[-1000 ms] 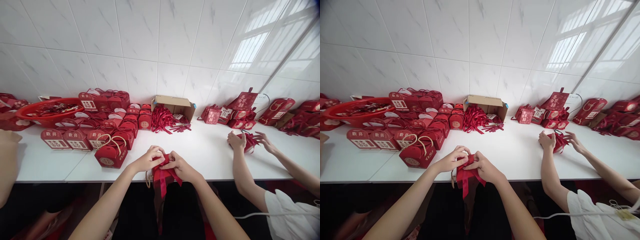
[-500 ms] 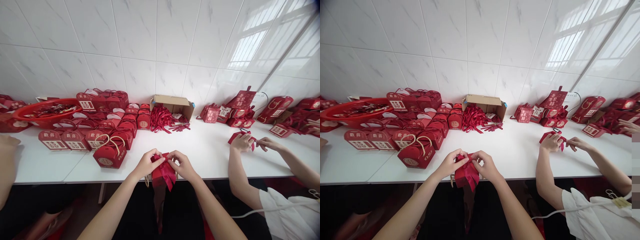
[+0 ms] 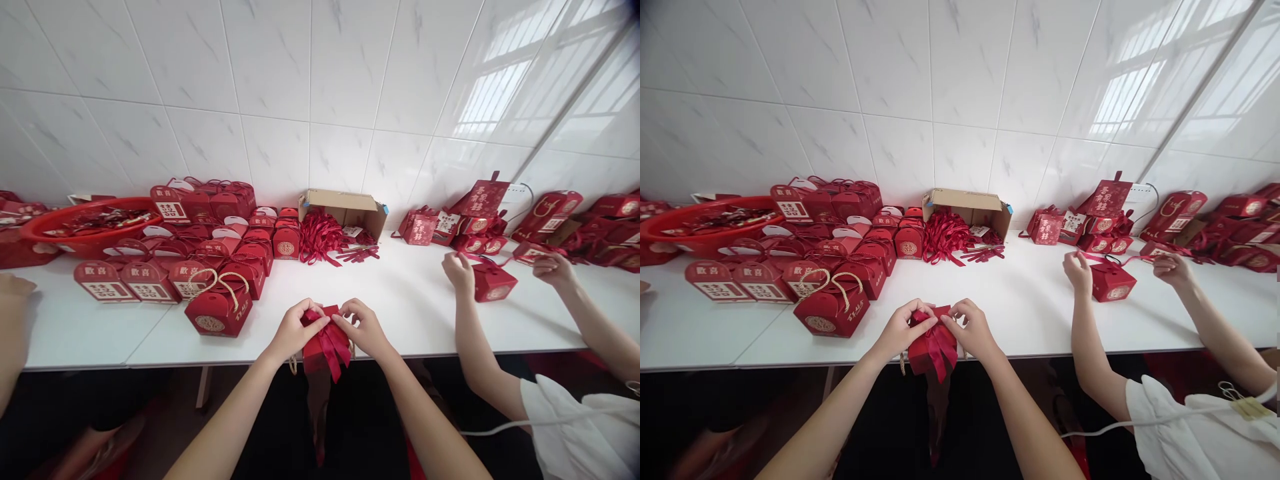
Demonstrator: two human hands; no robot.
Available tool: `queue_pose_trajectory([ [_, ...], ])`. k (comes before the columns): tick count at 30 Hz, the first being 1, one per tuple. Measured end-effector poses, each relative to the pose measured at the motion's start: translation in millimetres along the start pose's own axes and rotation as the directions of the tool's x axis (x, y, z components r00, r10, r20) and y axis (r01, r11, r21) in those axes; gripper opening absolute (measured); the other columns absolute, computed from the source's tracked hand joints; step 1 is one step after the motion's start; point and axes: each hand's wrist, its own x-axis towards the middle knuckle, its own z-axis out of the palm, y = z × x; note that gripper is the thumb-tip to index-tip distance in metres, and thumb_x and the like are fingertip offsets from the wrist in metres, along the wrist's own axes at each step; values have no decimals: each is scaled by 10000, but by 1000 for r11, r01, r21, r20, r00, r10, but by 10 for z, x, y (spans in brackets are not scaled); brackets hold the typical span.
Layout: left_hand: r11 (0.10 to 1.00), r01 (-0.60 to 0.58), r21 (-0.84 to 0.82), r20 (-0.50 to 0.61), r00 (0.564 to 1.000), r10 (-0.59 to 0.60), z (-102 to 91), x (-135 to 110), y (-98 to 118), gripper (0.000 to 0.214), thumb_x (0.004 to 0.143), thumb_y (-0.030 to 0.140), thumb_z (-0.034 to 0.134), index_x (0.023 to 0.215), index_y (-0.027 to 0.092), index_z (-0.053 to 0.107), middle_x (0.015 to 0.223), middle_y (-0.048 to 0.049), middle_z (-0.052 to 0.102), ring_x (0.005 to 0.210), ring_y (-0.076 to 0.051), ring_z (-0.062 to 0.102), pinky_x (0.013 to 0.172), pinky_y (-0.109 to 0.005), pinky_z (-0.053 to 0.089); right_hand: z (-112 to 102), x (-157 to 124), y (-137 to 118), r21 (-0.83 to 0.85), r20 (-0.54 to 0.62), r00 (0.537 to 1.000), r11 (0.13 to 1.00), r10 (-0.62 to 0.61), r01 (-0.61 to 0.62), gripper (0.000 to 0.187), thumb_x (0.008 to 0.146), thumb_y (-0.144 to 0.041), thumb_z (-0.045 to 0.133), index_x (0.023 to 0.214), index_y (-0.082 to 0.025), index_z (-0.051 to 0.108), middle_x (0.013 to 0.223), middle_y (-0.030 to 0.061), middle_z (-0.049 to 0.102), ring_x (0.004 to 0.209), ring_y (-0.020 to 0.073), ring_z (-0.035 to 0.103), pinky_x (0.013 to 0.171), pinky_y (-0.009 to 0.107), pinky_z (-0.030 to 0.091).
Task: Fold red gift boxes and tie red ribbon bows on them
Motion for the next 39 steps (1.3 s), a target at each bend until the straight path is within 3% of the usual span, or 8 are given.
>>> queue_pose_trajectory([
  [5,1000,24,-10,-28,999,-24,34,9,-1,191,782,343,616,719,185,529,779,-12,629,903,-195,609,810,-317,481,50,30,0,137,-34,996,988,81,-76,238,800,-402,602,703,-185,602,738,27,605,667,146,559,576,264,462],
  [10,1000,13,4,4,1000,-13,44,19,-17,149,767,308,631,725,184,561,827,-34,660,988,-218,606,869,-351,468,32,22,90,273,-114,971,946,211,-174,252,754,-417,626,666,-185,576,649,4,564,606,140,523,564,266,447],
  [16,999,37,3,30,999,-37,3,21,-6,173,731,305,680,753,182,561,899,-54,666,1059,-233,587,924,-375,441,-18,-32,129,345,-8,974,915,228,-211,294,766,-455,624,674,-180,575,611,-16,533,561,117,477,556,254,418],
  [23,995,72,-74,-55,996,-76,76,39,-5,229,742,356,679,730,176,537,904,-47,665,949,-211,622,855,-347,469,9,19,-8,200,-50,985,968,164,-151,248,780,-409,625,711,-172,600,704,22,602,636,140,539,549,246,429],
  [30,994,79,-78,-48,995,-83,92,40,-2,237,711,328,695,707,182,508,912,-33,670,928,-200,630,842,-325,471,98,82,-29,86,-157,987,996,36,-22,172,801,-322,603,700,-191,650,700,19,661,635,147,575,605,267,466],
  [33,994,78,-74,-34,996,-80,84,40,-22,250,709,311,688,686,187,472,928,-35,672,943,-206,629,846,-331,467,159,83,21,95,-236,971,995,44,-22,168,785,-329,613,695,-193,651,697,26,665,635,160,597,577,271,474],
  [39,999,38,7,-36,999,-37,97,18,-68,284,727,314,667,674,208,409,686,8,624,997,-237,610,836,-336,461,233,48,86,155,-334,936,986,110,-60,189,778,-349,617,683,-188,642,671,30,650,646,170,609,513,253,467],
])
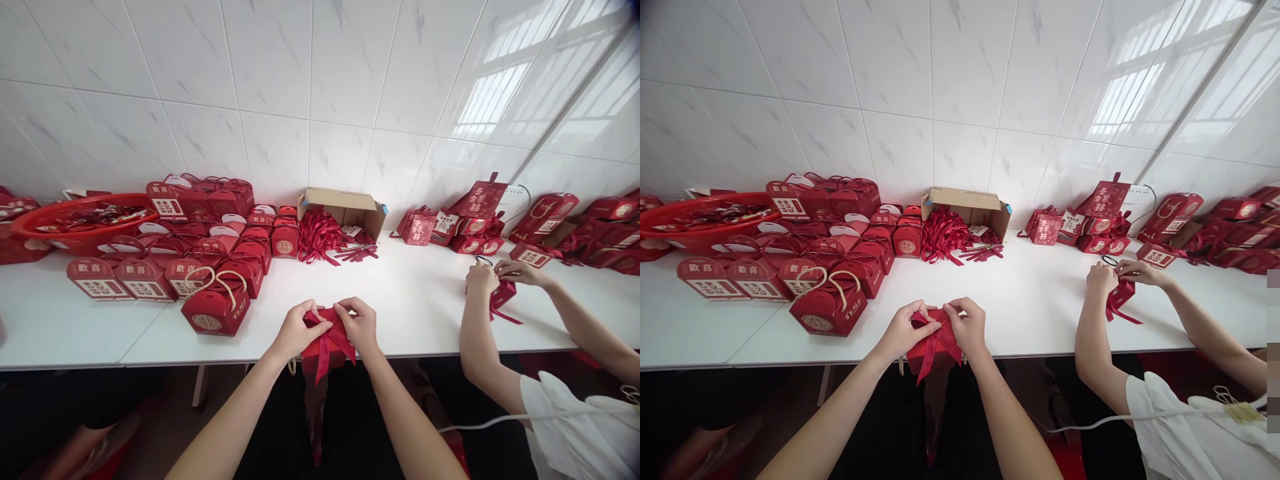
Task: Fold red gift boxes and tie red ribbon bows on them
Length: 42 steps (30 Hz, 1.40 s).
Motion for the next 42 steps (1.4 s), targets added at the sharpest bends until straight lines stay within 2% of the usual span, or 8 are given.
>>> queue_pose_trajectory([
  [12,998,-22,-57,59,998,26,-71,13,20,253,715,294,704,735,195,472,782,-2,615,971,-209,606,859,-324,451,-190,20,163,135,163,985,987,64,-86,396,842,-540,520,944,-178,641,867,88,673,763,197,632,688,335,526],
  [18,984,-93,-151,131,985,113,-109,-62,69,198,814,321,617,900,203,482,914,-17,589,895,-161,592,853,-310,459,-550,-180,358,177,754,652,981,-84,-78,1360,474,-539,846,1481,-314,-41,1563,130,64,1427,311,133,1125,530,160],
  [23,988,-157,-15,-93,984,155,-50,-143,10,273,864,346,535,1103,233,466,1149,-73,551,1132,-209,529,985,-381,402,-421,-417,246,151,700,714,975,10,-162,1266,611,-348,825,1466,-332,-109,1516,122,222,1404,271,228,1105,487,254],
  [27,920,-108,377,-610,719,334,-385,-229,-115,351,802,366,611,1091,203,499,1154,-107,552,1149,-258,503,1009,-445,372,-639,-175,398,70,522,840,973,151,-218,1274,581,-384,809,1470,-301,-100,1474,159,265,1298,322,399,1002,491,409],
  [29,846,77,527,-741,529,413,-661,-284,-185,344,773,387,640,1033,185,540,1122,-121,572,1138,-287,503,1035,-487,328,-829,59,573,-125,117,949,953,291,-277,1375,518,-440,812,1465,-184,-152,1467,236,206,1324,393,316,1033,560,339],
  [31,802,281,526,-808,460,368,-922,-329,-268,399,756,429,645,1067,193,561,1211,-136,542,1215,-332,438,1055,-539,280,-943,285,743,-315,-341,894,861,290,-399,1362,518,-503,786,1462,-53,-88,1458,312,110,1364,456,147,1069,609,218],
  [36,828,396,396,-796,599,94,-1276,-353,-530,418,746,492,601,1072,231,607,1316,-110,443,1253,-336,413,1063,-531,312,-564,665,931,-553,-224,975,824,-4,-123,763,819,-420,492,1429,-50,223,1493,235,86,1396,355,99,1100,522,205],
  [42,919,115,376,-520,848,106,-1062,-505,-560,396,768,428,603,1103,221,561,1256,-94,448,1232,-284,436,1087,-468,338,305,1119,977,-641,-7,969,743,248,-195,478,875,-256,421,1311,-61,445,1348,246,406,1276,359,336,1024,530,261],
])
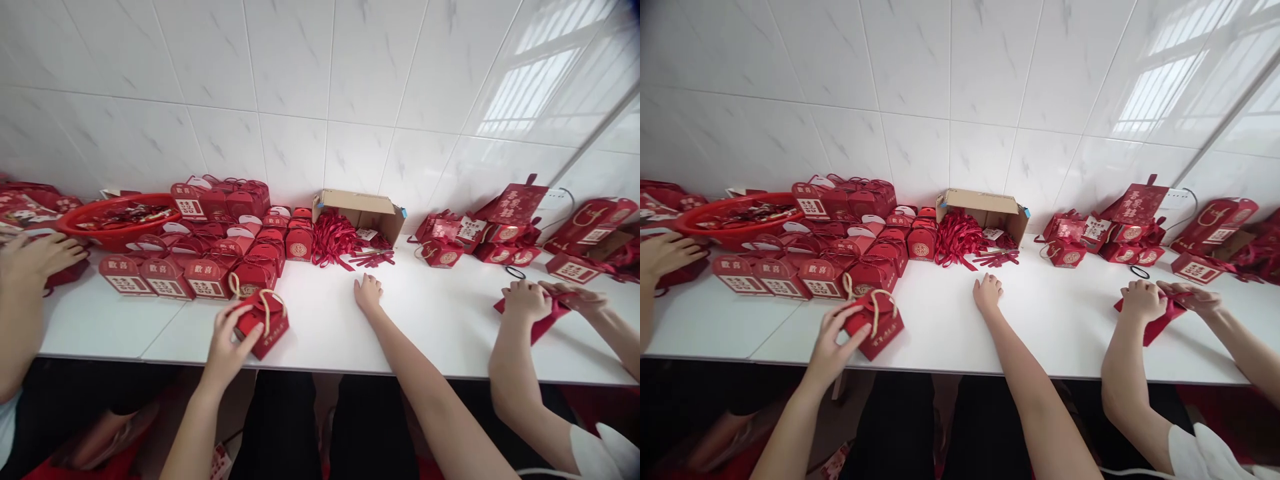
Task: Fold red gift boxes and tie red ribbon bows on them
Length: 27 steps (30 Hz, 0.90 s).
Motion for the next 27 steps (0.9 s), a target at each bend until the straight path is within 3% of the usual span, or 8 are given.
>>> queue_pose_trajectory([
  [5,982,-68,-176,291,949,118,217,-328,330,479,836,345,567,1282,244,422,1366,-114,390,1291,-262,397,1083,-453,360,207,287,-224,75,-4,1000,997,30,-30,325,860,-257,542,1135,-86,577,1281,234,463,1238,362,359,1013,532,257],
  [11,992,-43,-115,434,897,89,307,-351,543,271,915,319,430,1054,296,662,1547,-3,181,1432,-306,97,1136,-566,186,105,186,-227,348,-85,992,930,-97,121,174,860,-313,590,879,-142,619,1099,64,599,1050,212,548,912,420,439],
  [14,993,-62,-98,474,875,101,327,-323,583,317,928,276,375,949,284,691,1559,32,160,1441,-317,-33,1112,-632,144,-130,86,-203,512,-215,970,832,-116,213,260,831,-307,516,613,-166,531,1038,91,630,997,216,570,834,364,464],
  [16,990,-75,-120,488,864,125,368,-314,600,339,919,239,364,848,252,695,1550,23,200,1438,-328,-62,1099,-651,146,-380,19,-193,592,-339,938,757,-78,277,259,820,-304,425,594,-184,463,1052,107,623,1008,231,569,808,366,463],
  [20,977,-84,-194,494,852,171,495,-288,653,355,902,202,345,728,215,654,1517,-4,296,1438,-327,-56,1102,-643,137,-981,-201,-219,664,-587,807,608,64,434,164,811,-276,335,670,-212,388,935,63,587,951,192,569,797,354,461],
  [22,969,-49,-243,483,860,165,548,-257,698,279,893,192,358,788,217,615,1510,-28,313,1444,-310,31,1115,-610,163,-1223,-372,-272,707,-661,742,424,113,566,153,808,-280,421,673,-222,380,721,-6,508,711,143,556,690,302,469],
  [24,959,-12,-283,442,886,142,579,-212,746,168,876,186,398,864,220,563,1494,-70,338,1430,-297,157,1117,-566,222,-1366,-563,-346,777,-567,823,345,20,527,189,825,-322,480,675,-221,425,631,-37,439,539,107,465,558,254,432],
  [27,970,-15,-241,373,922,107,600,-143,795,91,840,216,488,914,220,542,1426,-106,416,1392,-297,266,1108,-545,261,-1391,-826,-453,858,-198,955,433,-219,277,321,865,-437,426,728,-190,576,665,7,529,503,104,436,478,250,383],
])
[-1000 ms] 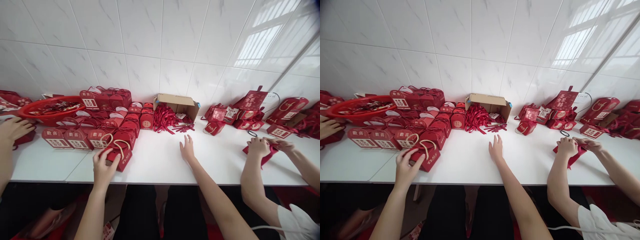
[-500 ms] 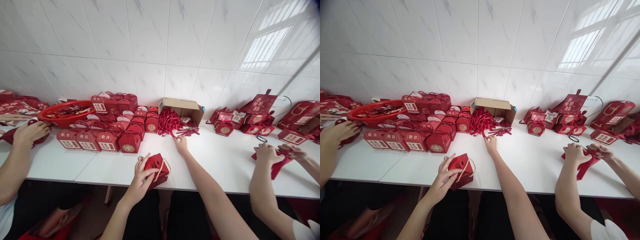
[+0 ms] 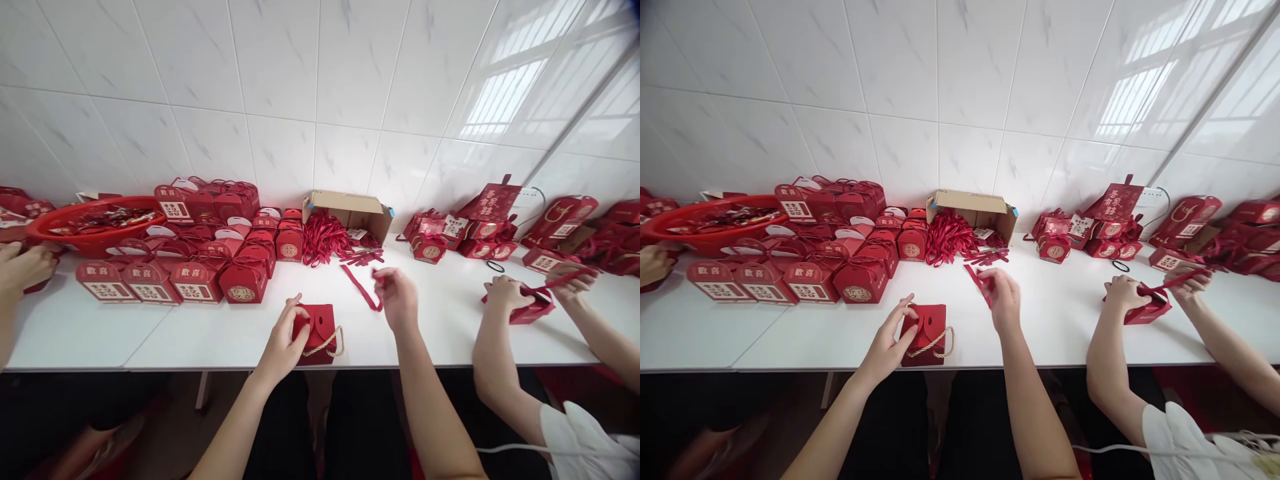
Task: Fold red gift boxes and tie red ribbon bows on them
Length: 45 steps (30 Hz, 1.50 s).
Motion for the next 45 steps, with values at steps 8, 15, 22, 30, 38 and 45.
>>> queue_pose_trajectory([
  [8,990,15,142,30,999,-20,78,62,-13,255,778,241,587,1028,252,635,1426,-76,398,1385,-337,188,1088,-588,264,234,-366,174,-353,384,896,932,222,-80,208,791,-246,530,992,-199,559,596,-55,489,529,109,463,526,235,381],
  [15,997,15,76,-28,1000,-13,124,108,-22,203,806,292,572,983,273,671,1392,-39,458,1348,-310,265,1095,-565,265,302,-392,205,-476,415,876,879,246,-22,171,764,-175,507,929,-212,530,557,-78,497,495,103,466,497,214,373],
  [22,997,26,76,-64,998,-21,139,157,48,101,798,268,550,803,236,645,1271,-59,555,1306,-295,326,1089,-537,274,373,-425,208,-501,458,857,865,238,27,257,823,-199,504,1077,-223,534,687,-26,586,623,144,573,593,264,468],
  [30,988,-106,116,-126,985,121,-55,230,320,108,860,285,484,834,232,575,1257,-53,545,1272,-266,382,1079,-477,273,443,-317,196,-476,575,801,865,168,160,173,880,-302,524,925,-266,688,1183,67,590,1212,240,493,1016,429,386],
  [38,946,-156,283,33,988,153,-108,-117,311,129,803,342,615,891,254,649,1440,-42,362,1350,-358,197,1066,-584,254,404,-110,-142,-161,366,930,985,-4,68,173,869,-360,555,826,-208,628,941,50,657,943,197,603,901,363,450],
  [45,949,-213,234,169,970,176,-154,-324,100,278,808,85,473,731,242,690,1544,63,179,1418,-331,32,1099,-577,225,124,16,-768,167,7,969,956,-248,243,139,871,-330,557,778,-230,586,932,20,654,932,186,608,853,331,450],
])
